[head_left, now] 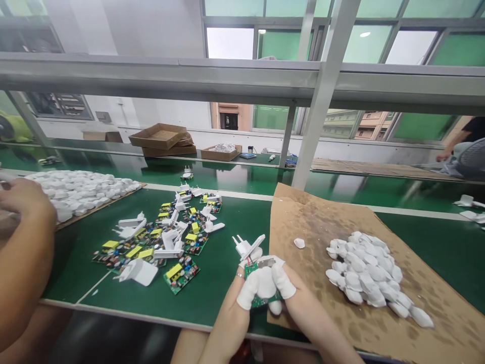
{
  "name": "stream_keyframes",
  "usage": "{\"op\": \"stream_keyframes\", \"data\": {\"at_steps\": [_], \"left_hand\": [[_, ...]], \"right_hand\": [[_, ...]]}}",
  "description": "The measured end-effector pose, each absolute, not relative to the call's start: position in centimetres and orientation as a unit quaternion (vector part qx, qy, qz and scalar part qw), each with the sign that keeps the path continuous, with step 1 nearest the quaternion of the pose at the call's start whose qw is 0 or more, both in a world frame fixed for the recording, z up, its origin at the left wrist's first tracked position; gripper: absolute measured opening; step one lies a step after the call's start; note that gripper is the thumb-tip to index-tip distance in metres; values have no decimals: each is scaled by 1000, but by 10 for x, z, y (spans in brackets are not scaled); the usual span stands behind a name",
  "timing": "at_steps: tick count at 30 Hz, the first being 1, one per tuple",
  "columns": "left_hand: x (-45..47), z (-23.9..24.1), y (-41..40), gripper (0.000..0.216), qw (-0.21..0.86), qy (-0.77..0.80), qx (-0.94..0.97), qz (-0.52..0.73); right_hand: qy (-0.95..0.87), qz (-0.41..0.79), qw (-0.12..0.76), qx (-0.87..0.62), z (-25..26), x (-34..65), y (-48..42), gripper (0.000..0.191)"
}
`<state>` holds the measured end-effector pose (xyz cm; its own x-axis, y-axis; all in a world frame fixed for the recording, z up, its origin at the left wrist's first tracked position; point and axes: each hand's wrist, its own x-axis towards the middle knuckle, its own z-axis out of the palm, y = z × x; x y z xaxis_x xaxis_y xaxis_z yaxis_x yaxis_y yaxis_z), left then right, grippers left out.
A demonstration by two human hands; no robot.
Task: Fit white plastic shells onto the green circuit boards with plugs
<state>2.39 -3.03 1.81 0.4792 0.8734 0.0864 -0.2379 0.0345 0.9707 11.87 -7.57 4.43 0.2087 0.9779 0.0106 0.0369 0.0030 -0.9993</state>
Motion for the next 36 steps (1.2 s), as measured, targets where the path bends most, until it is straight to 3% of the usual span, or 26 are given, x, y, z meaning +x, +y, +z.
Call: {"op": "stream_keyframes", "data": {"at_steps": [7, 13, 20, 28, 36], "left_hand": [[15, 26, -27, 52, 626, 247, 655, 345], [17, 25, -26, 47, 706, 237, 535, 399], [33, 20, -28, 45, 722, 331, 438, 421], [38, 30, -31, 46, 655, 327, 506, 457], [42, 34, -33, 46, 692, 320, 471, 443]], "right_hand": [[-436, 429, 556, -563, 41, 118, -75, 39], [-451, 432, 547, -558, 46, 119, -76, 42], [-532, 361, 491, -588, 47, 120, -80, 36], [-531, 387, 492, -571, 44, 121, -86, 53], [-489, 366, 549, -570, 40, 115, -84, 52]]}}
